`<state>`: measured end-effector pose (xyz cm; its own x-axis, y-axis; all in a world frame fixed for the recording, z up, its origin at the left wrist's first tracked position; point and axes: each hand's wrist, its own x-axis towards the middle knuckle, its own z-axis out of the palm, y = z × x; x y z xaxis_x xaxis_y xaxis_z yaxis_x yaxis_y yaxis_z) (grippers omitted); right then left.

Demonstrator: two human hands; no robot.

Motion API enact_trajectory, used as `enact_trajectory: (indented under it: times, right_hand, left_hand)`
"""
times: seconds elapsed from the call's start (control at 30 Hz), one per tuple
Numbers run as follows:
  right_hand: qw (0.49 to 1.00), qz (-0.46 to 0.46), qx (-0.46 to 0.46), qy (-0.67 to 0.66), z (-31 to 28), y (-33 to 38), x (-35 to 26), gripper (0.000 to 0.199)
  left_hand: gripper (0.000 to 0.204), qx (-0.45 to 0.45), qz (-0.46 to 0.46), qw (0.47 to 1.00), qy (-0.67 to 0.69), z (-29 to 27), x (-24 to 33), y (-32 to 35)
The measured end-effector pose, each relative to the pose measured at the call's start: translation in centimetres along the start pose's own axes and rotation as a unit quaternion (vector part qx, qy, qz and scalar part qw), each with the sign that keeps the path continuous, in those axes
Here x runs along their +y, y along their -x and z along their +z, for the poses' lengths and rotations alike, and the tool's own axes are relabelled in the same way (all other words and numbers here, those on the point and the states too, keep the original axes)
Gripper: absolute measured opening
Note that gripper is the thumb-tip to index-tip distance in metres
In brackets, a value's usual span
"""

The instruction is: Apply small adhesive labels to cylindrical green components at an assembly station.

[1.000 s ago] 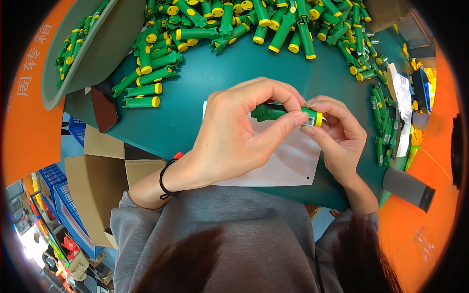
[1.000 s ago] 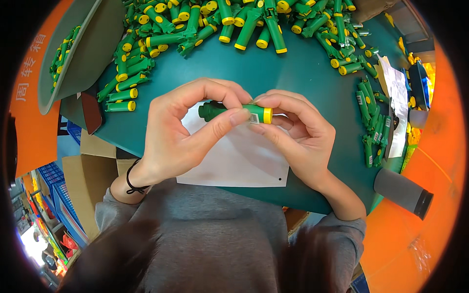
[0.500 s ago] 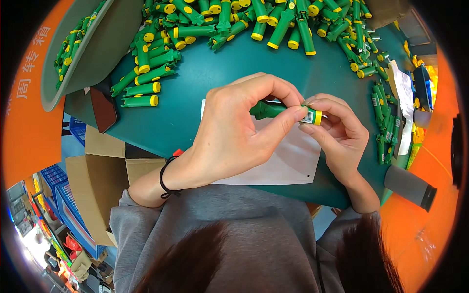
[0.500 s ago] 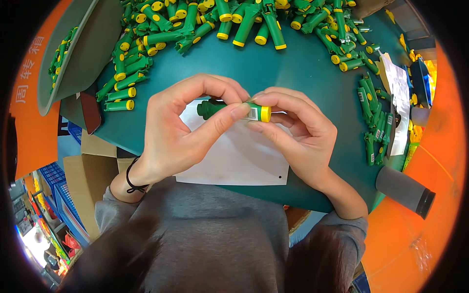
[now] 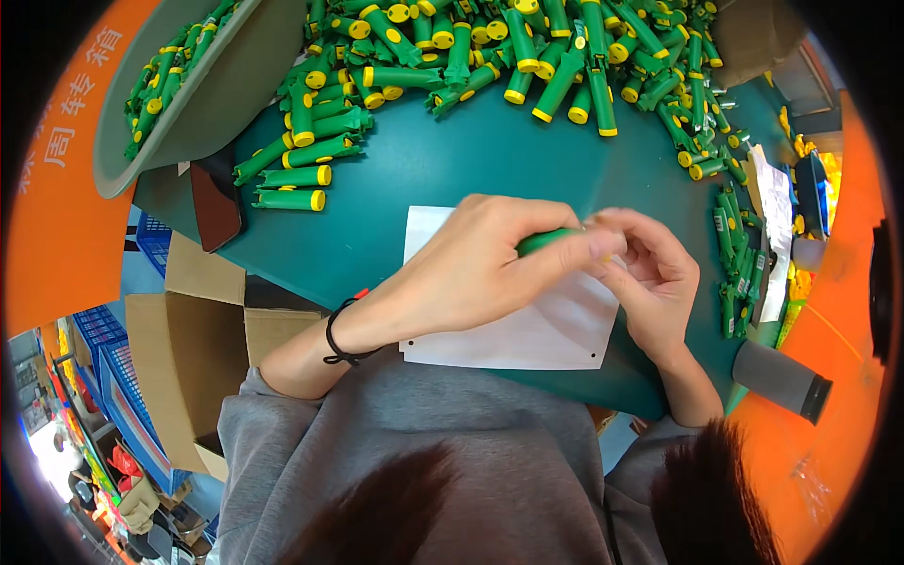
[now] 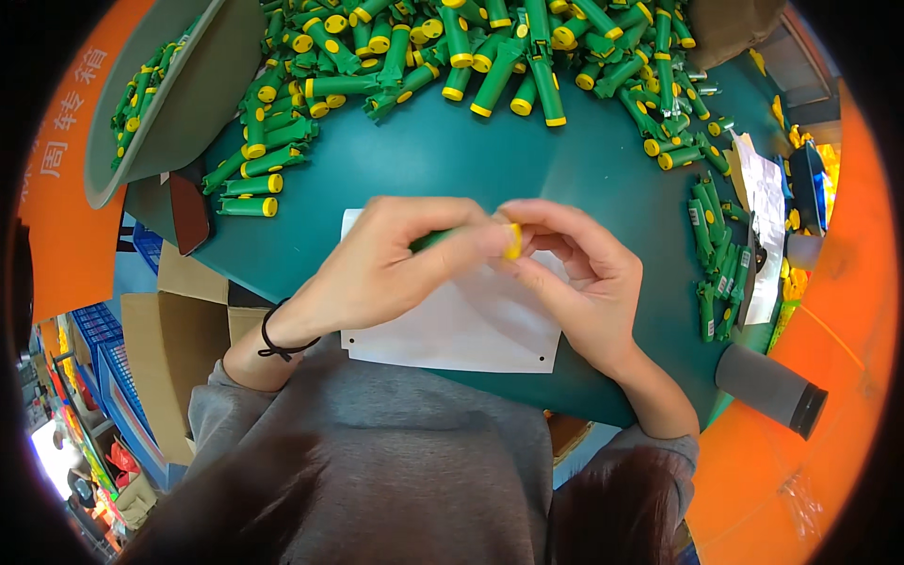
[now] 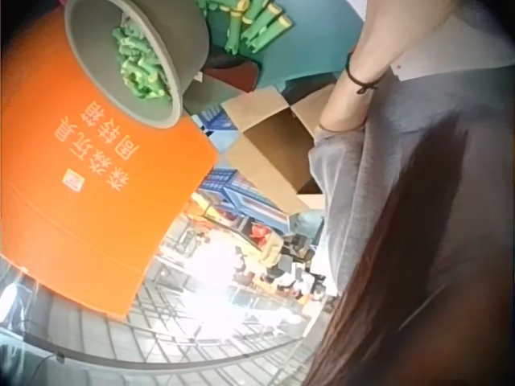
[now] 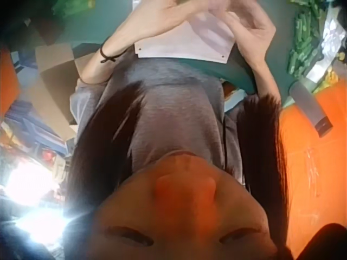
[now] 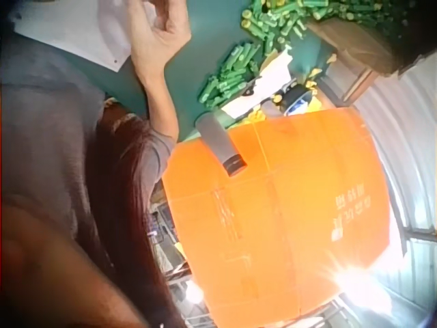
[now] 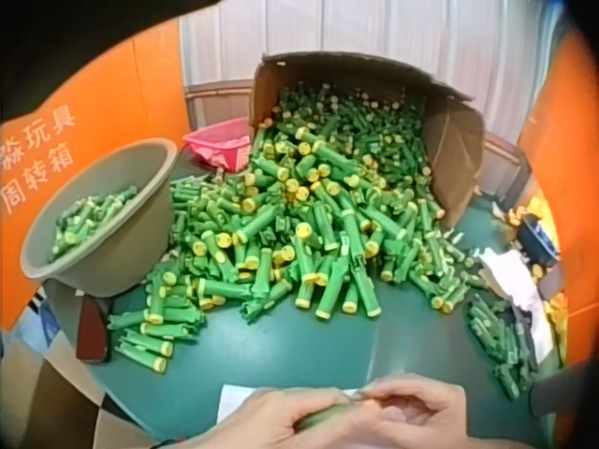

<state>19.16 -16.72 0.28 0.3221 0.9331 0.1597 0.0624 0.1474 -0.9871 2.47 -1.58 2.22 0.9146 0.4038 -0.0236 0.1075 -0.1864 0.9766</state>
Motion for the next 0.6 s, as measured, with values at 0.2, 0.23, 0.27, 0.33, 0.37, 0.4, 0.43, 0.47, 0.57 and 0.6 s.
enact_trajectory:
  times: [0.2, 0.23, 0.27, 0.33, 0.37, 0.4, 0.43, 0.47, 0.57, 0.6]
  right_hand:
    - [0.932, 0.036, -0.001, 0.36, -4.0, -0.5, -0.2, 0.042]
    - [0.903, 0.019, -0.04, 0.428, -4.0, -0.6, -0.6, 0.037]
    - [0.914, 0.063, -0.032, 0.399, -3.9, -0.4, -0.3, 0.03]
    - [0.922, 0.115, -0.022, 0.369, -3.9, -0.2, -0.1, 0.029]
    - [0.93, 0.162, -0.024, 0.329, -4.2, -0.1, 0.5, 0.027]
    - [0.942, 0.171, -0.01, 0.289, -4.5, 0.0, 1.1, 0.025]
    - [0.94, 0.173, -0.011, 0.293, -4.7, 0.2, 1.1, 0.025]
    - [0.948, 0.192, -0.003, 0.252, -4.7, 0.3, 1.1, 0.025]
    - [0.963, 0.194, 0.016, 0.188, -4.4, 0.5, 1.1, 0.025]
    - [0.971, 0.175, 0.027, 0.164, -4.2, 0.6, 1.2, 0.025]
  left_hand:
    - [0.035, 0.56, 0.083, 0.792, -0.228, -14.7, 2.7, 1.8]
    - [0.037, 0.591, 0.131, 0.712, -0.355, -19.8, 2.3, 4.2]
    - [0.034, 0.589, 0.155, 0.596, -0.524, -20.8, 2.6, 3.1]
    - [0.03, 0.526, 0.2, 0.611, -0.557, -19.2, 0.3, 1.7]
    - [0.029, 0.465, 0.213, 0.745, -0.428, -12.7, 0.6, 0.0]
    - [0.026, 0.342, 0.25, 0.801, -0.422, -9.4, 0.0, 0.0]
    - [0.023, 0.188, 0.23, 0.885, -0.358, -5.4, 0.0, -0.4]
    - [0.021, 0.14, 0.204, 0.916, -0.316, -2.2, -0.7, -0.9]
    - [0.017, 0.108, 0.165, 0.95, -0.243, 1.6, -3.3, -2.5]
    - [0.015, 0.079, 0.155, 0.958, -0.229, 2.0, -3.7, -3.0]
